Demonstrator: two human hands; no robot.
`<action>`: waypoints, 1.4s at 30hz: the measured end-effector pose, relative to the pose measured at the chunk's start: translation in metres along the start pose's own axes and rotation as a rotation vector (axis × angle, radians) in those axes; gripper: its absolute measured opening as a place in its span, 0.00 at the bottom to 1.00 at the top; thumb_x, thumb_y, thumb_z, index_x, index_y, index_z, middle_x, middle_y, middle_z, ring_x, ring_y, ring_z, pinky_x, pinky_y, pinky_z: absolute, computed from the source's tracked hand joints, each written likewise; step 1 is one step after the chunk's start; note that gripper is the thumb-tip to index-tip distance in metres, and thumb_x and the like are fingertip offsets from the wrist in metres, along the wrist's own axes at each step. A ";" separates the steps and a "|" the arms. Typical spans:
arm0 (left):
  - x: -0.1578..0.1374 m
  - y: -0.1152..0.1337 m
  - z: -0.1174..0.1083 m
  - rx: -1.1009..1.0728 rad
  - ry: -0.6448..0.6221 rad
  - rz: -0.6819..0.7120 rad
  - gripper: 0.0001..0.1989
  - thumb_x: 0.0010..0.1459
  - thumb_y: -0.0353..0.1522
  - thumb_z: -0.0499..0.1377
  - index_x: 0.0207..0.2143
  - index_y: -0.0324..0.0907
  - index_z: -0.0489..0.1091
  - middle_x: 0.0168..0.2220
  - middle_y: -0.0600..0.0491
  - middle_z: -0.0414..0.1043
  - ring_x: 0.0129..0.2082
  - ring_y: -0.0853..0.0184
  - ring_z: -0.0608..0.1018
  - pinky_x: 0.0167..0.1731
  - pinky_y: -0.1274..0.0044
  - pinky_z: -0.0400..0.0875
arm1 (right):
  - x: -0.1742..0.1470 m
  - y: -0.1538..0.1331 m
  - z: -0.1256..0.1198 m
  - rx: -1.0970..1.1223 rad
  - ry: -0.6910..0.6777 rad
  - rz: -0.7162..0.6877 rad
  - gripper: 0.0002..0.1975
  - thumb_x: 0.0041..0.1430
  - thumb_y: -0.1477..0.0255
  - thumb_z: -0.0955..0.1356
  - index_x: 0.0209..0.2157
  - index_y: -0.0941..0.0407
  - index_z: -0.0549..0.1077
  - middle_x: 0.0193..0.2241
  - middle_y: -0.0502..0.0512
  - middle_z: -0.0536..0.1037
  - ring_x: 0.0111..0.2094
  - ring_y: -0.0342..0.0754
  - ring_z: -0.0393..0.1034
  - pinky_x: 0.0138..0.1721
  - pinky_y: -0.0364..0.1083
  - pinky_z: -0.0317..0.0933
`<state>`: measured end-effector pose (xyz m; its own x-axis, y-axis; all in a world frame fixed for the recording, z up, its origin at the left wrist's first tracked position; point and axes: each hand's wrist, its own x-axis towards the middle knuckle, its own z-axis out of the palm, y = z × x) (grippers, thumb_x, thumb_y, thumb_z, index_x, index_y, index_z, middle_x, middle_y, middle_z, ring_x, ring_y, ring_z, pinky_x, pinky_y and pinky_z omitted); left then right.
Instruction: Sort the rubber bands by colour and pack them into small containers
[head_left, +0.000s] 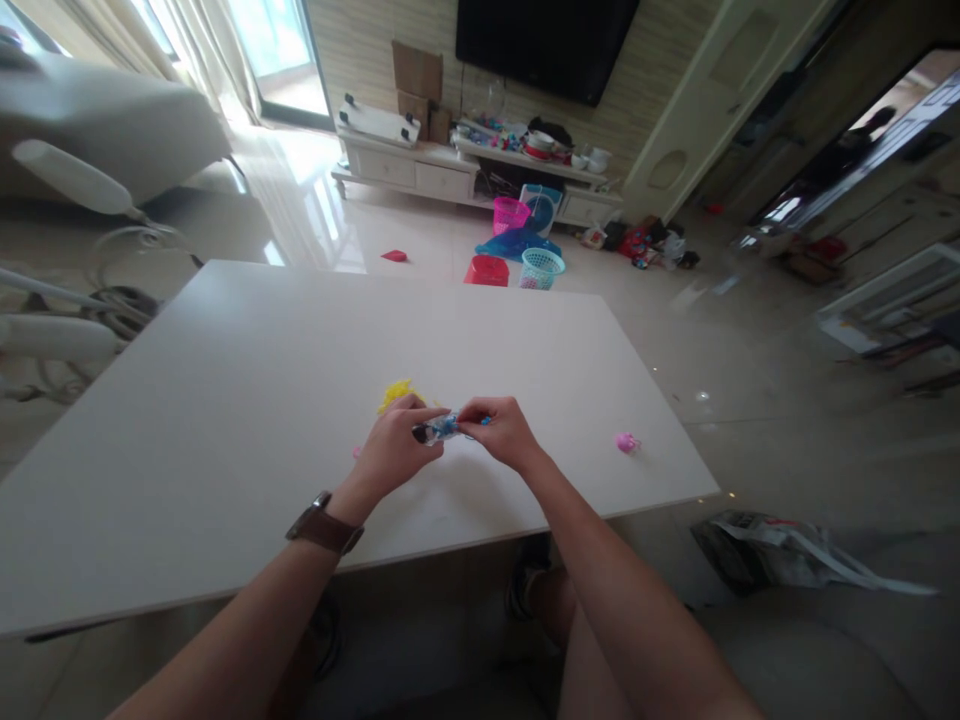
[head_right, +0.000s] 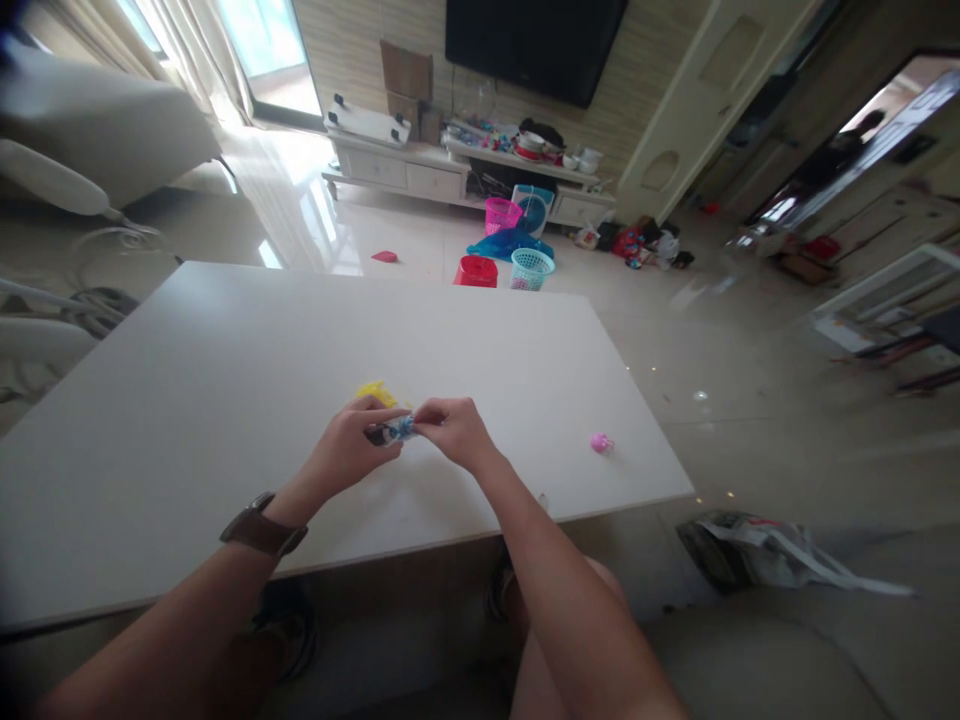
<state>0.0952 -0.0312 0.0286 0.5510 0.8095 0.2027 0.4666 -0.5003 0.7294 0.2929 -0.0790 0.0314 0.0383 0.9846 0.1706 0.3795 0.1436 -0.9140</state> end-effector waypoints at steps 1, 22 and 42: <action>0.001 0.000 0.001 -0.017 0.011 -0.012 0.21 0.49 0.29 0.64 0.47 0.48 0.82 0.37 0.51 0.73 0.37 0.63 0.76 0.41 0.71 0.72 | 0.000 0.000 0.000 0.005 -0.010 -0.013 0.03 0.54 0.69 0.75 0.29 0.53 0.82 0.27 0.51 0.82 0.28 0.46 0.73 0.33 0.45 0.65; 0.001 0.002 0.003 -0.067 0.040 -0.046 0.22 0.48 0.27 0.65 0.47 0.48 0.82 0.37 0.52 0.72 0.39 0.62 0.76 0.42 0.70 0.72 | -0.003 -0.002 -0.004 -0.069 -0.019 -0.097 0.06 0.60 0.70 0.72 0.35 0.54 0.84 0.29 0.52 0.83 0.29 0.45 0.73 0.33 0.44 0.65; 0.001 0.006 0.005 -0.141 0.103 -0.041 0.13 0.50 0.30 0.69 0.40 0.45 0.80 0.35 0.54 0.76 0.37 0.64 0.77 0.41 0.71 0.71 | -0.012 -0.024 -0.004 -0.169 0.123 -0.408 0.06 0.63 0.70 0.67 0.38 0.53 0.78 0.36 0.52 0.75 0.25 0.40 0.63 0.28 0.43 0.62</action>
<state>0.1017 -0.0353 0.0300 0.4566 0.8590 0.2317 0.3817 -0.4244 0.8211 0.2874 -0.0950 0.0525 -0.0403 0.8303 0.5558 0.5316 0.4888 -0.6917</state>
